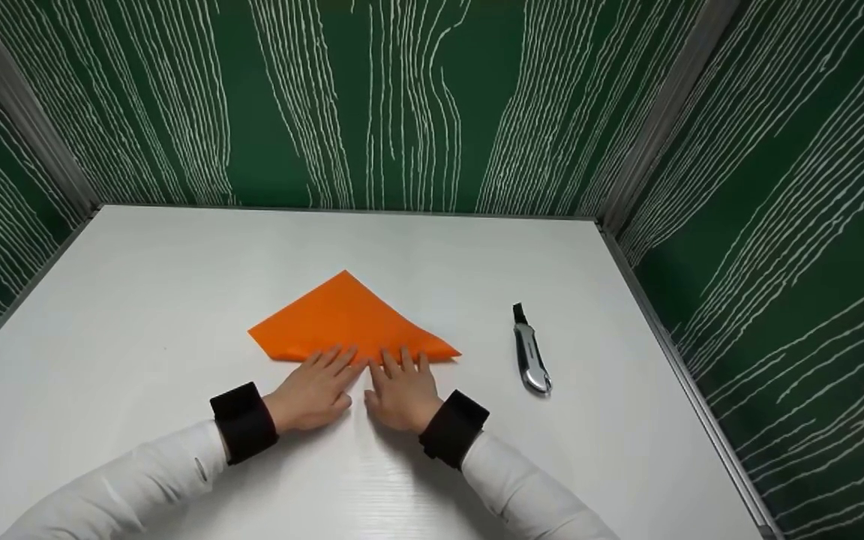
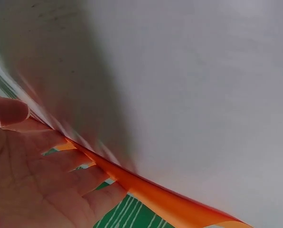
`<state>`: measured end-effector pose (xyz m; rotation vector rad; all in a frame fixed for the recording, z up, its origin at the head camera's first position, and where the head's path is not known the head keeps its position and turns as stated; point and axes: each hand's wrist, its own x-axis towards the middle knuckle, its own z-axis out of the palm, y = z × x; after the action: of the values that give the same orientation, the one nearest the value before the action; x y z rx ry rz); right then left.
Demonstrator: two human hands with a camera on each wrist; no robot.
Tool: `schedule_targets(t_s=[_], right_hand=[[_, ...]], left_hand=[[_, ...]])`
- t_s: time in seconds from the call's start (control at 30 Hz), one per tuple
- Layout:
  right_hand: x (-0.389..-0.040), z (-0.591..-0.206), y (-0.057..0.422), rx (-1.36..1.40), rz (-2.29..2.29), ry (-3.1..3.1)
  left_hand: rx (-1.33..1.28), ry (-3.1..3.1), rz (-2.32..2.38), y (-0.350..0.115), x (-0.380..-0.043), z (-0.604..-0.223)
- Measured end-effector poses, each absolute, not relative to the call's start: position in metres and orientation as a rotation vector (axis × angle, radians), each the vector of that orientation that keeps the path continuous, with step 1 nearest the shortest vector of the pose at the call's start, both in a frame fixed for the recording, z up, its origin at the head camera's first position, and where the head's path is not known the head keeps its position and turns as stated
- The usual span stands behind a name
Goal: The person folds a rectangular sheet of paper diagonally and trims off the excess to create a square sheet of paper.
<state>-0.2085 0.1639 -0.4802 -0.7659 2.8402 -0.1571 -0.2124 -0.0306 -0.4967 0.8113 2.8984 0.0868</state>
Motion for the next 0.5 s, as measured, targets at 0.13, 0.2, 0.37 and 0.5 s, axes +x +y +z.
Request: schedule_targets(t_s=[0.13, 0.2, 0.37, 0.5], right_hand=[[-0.2071, -0.4777, 0.1639, -0.753, -0.176, 2.830], [-0.2067, -0.4767, 0.1637, -0.747, -0.191, 2.829], [-0.2063, -0.4757, 0.1639, -0.744, -0.193, 2.817], [-0.2061, -0.4748, 0.1687, -0.728, -0.190, 2.799]], left_hand=[[0.818, 2.886, 0.101, -0.0317, -0.2125, -0.4960], [0.824, 2.877, 0.105, -0.0321, -0.2122, -0.4954], [0.831, 2.872, 0.119, -0.0330, -0.2114, -0.4935], [0.822, 2.872, 0.143, -0.0340, -0.2115, -0.4931]])
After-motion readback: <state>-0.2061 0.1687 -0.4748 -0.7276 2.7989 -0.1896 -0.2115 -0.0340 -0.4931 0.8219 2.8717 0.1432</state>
